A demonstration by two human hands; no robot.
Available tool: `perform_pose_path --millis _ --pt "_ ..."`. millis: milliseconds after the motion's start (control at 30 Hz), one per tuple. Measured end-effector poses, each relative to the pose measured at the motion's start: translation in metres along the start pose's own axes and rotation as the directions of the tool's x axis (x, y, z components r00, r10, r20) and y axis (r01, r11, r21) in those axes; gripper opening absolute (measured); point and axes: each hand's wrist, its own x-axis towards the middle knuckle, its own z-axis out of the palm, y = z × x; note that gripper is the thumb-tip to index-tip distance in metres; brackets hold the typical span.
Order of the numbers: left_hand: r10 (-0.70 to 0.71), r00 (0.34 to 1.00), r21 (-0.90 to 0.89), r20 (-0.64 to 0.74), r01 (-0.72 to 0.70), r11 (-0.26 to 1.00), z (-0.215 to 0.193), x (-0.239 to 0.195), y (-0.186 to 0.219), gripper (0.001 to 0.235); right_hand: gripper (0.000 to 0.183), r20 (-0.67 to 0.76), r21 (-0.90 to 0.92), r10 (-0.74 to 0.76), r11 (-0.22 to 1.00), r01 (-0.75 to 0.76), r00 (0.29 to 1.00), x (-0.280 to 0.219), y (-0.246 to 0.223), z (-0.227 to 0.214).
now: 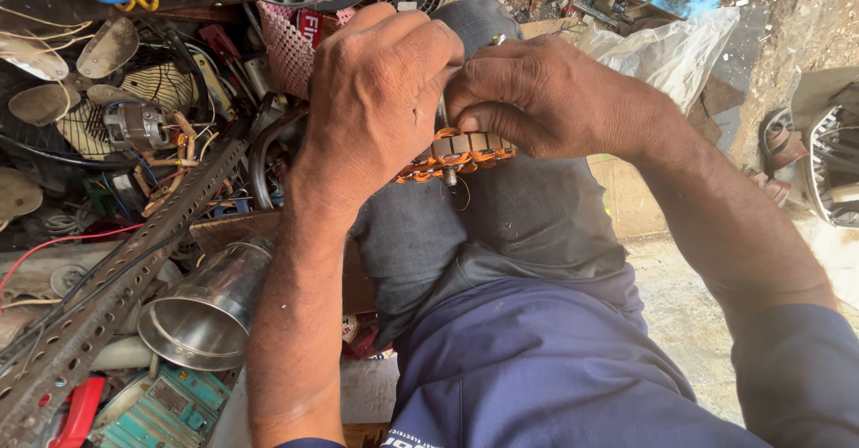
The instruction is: The person repairs a circular copper-wound electrical component, likely a motor armature, by hand. They use a screwdriver to adjust the windings and a pair of scissors to trim excess wire while seated in a cluttered workshop.
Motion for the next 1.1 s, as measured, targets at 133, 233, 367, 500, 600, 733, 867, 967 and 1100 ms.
perform_pose_path --millis 133,233,367,500,600,733,867,967,1100 --pt "-0.010 1.000 -0.002 -0.010 0.010 1.000 0.005 -0.005 -0.003 0.007 0.012 -0.011 0.053 0.001 0.999 -0.001 1.000 0.000 0.000 0.000" --pt "-0.016 1.000 -0.002 -0.020 0.016 1.000 0.005 -0.009 -0.008 0.009 0.013 -0.016 0.057 -0.019 0.998 0.020 1.000 0.005 -0.001 -0.002" --pt "-0.040 0.999 -0.005 -0.029 0.040 0.999 -0.010 -0.013 -0.009 0.008 0.019 -0.080 0.174 0.048 0.984 -0.034 0.996 0.007 -0.006 0.006" --pt "-0.093 0.995 0.052 -0.045 0.095 0.994 -0.029 -0.024 0.001 0.011 0.025 -0.124 0.224 0.153 0.967 -0.123 0.980 -0.008 -0.013 0.011" --pt "-0.142 0.988 0.082 -0.062 0.147 0.986 -0.025 -0.028 0.006 0.013 0.036 -0.124 0.253 0.123 0.964 -0.089 0.985 -0.022 -0.016 0.017" --pt "-0.126 0.986 0.089 -0.112 0.137 0.987 -0.023 -0.026 0.011 0.014 0.038 -0.171 0.372 0.162 0.924 -0.089 0.972 -0.029 -0.018 0.028" --pt "-0.142 0.945 0.183 -0.295 0.202 0.962 -0.029 -0.050 0.044 0.018 0.038 -0.196 0.440 0.195 0.894 -0.091 0.961 -0.039 -0.015 0.036" --pt "-0.249 0.905 0.095 -0.345 0.298 0.950 -0.018 -0.075 0.076 0.017 0.036 -0.167 0.486 0.262 0.861 -0.152 0.951 -0.042 -0.013 0.044" --pt "-0.295 0.926 0.185 -0.234 0.340 0.922 0.012 -0.089 0.088 0.026 0.036 -0.224 0.381 0.210 0.918 -0.113 0.952 -0.042 -0.015 0.044"
